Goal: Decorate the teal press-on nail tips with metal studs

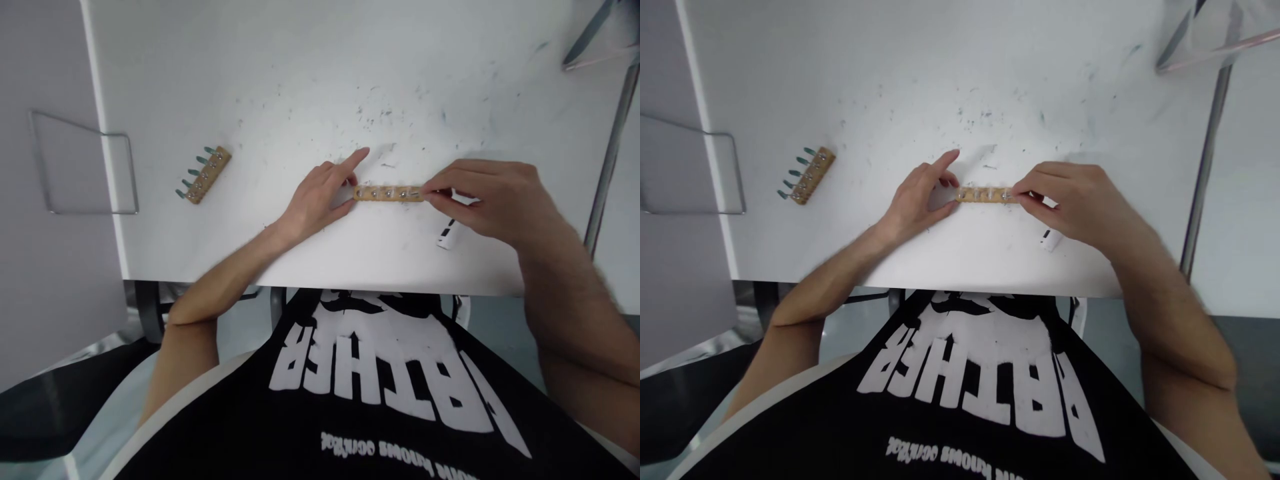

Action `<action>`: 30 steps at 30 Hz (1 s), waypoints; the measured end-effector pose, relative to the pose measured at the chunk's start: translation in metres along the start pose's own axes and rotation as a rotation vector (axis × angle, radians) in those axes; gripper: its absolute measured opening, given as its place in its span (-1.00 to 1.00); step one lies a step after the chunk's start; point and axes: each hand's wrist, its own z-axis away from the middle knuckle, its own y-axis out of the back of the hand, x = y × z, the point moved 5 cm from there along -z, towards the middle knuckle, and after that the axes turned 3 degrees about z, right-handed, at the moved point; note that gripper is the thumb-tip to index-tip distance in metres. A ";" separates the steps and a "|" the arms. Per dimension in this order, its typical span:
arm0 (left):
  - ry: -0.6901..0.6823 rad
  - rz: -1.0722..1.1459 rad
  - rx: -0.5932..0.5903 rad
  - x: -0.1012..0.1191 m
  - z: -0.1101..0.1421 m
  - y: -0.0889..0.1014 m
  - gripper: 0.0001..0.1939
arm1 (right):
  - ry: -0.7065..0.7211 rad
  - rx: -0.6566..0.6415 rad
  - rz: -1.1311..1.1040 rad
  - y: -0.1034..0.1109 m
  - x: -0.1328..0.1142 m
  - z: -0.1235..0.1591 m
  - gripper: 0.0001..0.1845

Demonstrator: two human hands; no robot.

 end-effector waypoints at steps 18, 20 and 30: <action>-0.036 -0.009 0.055 -0.003 0.000 -0.004 -0.31 | -0.068 -0.033 0.037 0.009 0.009 0.016 -0.81; -0.043 -0.006 0.058 -0.003 0.000 -0.003 -0.31 | -0.085 -0.044 0.030 0.009 0.009 0.016 -0.81; -0.049 -0.013 0.065 0.001 0.001 -0.001 -0.26 | -0.267 0.023 0.002 0.008 0.045 0.005 -0.73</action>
